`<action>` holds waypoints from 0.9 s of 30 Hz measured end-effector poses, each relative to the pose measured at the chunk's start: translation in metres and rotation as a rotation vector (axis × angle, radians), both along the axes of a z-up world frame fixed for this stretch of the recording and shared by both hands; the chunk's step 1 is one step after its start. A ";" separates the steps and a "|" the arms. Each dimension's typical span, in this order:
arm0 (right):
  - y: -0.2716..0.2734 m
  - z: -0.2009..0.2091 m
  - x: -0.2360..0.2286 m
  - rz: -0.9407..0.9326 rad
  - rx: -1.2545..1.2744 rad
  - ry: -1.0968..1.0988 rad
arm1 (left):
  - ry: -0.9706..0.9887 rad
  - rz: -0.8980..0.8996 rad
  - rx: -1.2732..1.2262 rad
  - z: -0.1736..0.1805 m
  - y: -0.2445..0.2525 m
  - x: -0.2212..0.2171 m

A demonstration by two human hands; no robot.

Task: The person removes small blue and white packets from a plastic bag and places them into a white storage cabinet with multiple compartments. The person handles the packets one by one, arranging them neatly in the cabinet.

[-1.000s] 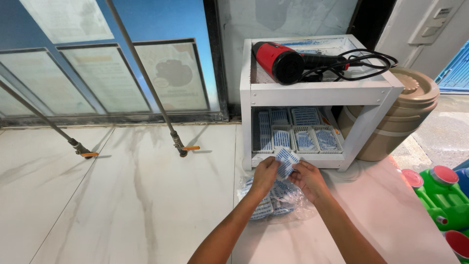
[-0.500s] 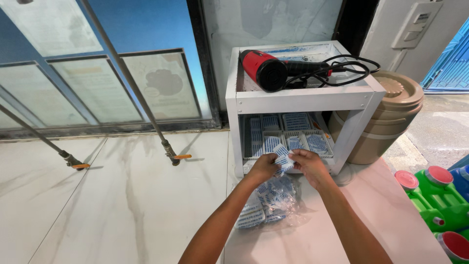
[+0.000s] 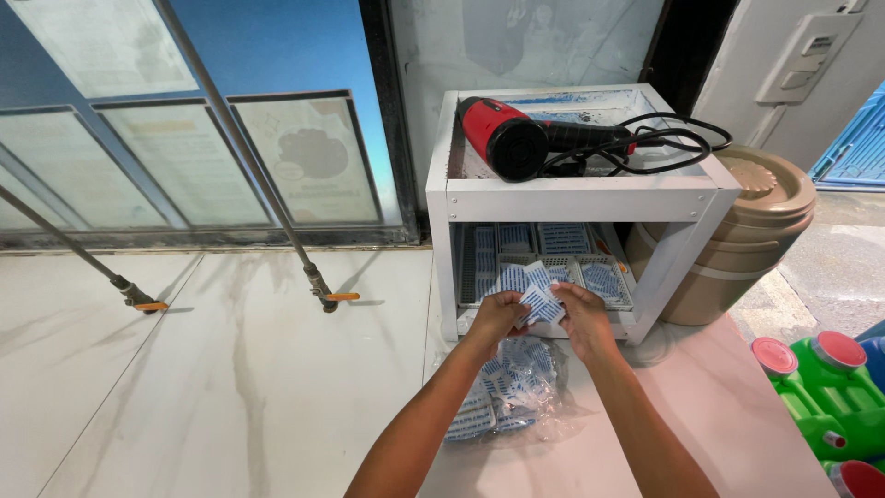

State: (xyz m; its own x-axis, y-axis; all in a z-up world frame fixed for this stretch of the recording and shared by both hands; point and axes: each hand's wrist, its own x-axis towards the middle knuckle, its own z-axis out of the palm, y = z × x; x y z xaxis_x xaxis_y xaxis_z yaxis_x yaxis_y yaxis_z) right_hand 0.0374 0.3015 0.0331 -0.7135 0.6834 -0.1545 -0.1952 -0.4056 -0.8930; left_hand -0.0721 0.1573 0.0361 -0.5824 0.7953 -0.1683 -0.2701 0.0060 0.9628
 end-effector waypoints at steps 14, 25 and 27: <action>0.007 -0.003 -0.010 0.096 0.492 -0.195 | -0.176 0.164 0.085 0.013 0.007 0.000; 0.031 -0.006 0.006 -0.142 0.631 -0.205 | -0.225 0.240 0.161 -0.001 0.036 0.001; 0.042 -0.003 0.009 -0.128 0.418 0.004 | -0.067 0.213 0.077 -0.004 0.037 -0.001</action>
